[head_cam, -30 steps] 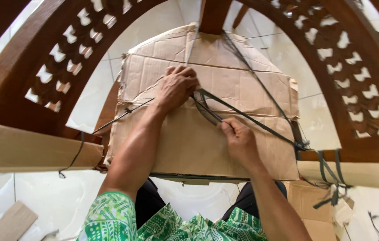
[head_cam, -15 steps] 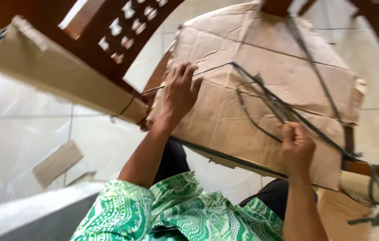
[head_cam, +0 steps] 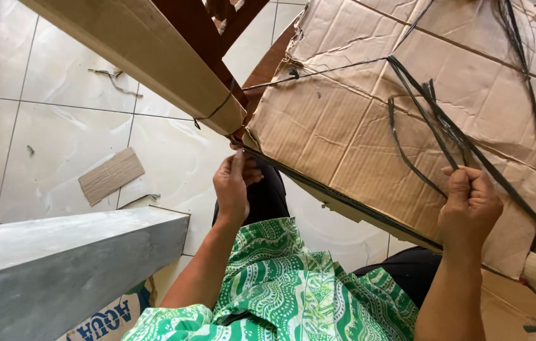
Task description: Wrapping a wooden chair with cardboard and securing it with plastic straps
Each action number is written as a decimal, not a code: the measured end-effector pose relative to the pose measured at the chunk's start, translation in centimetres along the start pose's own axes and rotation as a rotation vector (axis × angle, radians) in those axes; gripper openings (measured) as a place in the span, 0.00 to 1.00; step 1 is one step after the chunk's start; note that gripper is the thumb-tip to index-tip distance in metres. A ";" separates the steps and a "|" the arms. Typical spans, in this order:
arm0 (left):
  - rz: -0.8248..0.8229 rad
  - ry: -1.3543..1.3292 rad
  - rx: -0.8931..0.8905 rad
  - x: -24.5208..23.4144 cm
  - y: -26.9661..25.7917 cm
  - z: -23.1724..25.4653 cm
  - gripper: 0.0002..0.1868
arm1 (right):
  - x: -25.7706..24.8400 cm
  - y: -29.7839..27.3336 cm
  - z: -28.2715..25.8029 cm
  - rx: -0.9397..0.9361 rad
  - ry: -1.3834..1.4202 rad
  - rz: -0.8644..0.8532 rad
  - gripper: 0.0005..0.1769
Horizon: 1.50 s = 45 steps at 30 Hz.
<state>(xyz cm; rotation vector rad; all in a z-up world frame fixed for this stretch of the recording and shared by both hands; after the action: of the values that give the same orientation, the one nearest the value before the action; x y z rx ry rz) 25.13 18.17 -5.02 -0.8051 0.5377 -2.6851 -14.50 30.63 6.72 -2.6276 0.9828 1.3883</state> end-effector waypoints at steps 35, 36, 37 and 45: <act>-0.032 -0.202 0.061 1.8 -2.6 -0.6 0.16 | 7.0 5.1 -9.5 -0.104 -0.025 -0.206 0.10; -0.035 -0.201 0.060 2.3 -2.7 -0.7 0.16 | 7.7 5.7 -9.3 -0.102 -0.024 -0.204 0.10; -0.033 -0.215 0.046 2.7 -3.0 -0.8 0.17 | 8.3 6.3 -9.4 -0.138 -0.059 -0.202 0.11; -0.119 -0.270 -0.051 3.6 -3.5 -4.4 0.16 | 9.8 6.8 -10.0 -0.098 0.032 -0.230 0.11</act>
<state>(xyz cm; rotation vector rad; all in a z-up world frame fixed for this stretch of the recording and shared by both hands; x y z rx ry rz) 19.12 21.11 -5.24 -1.2265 0.5081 -2.6153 -6.74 17.18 7.28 -2.7343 0.6043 1.3777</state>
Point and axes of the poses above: each hand's wrist, its own y-axis towards the middle knuckle, its own x-axis out of the palm, z = x × y, the point moved 7 cm from there along y, towards the middle knuckle, and after that the axes turned 12 degrees about -y, right-handed, at the moved point
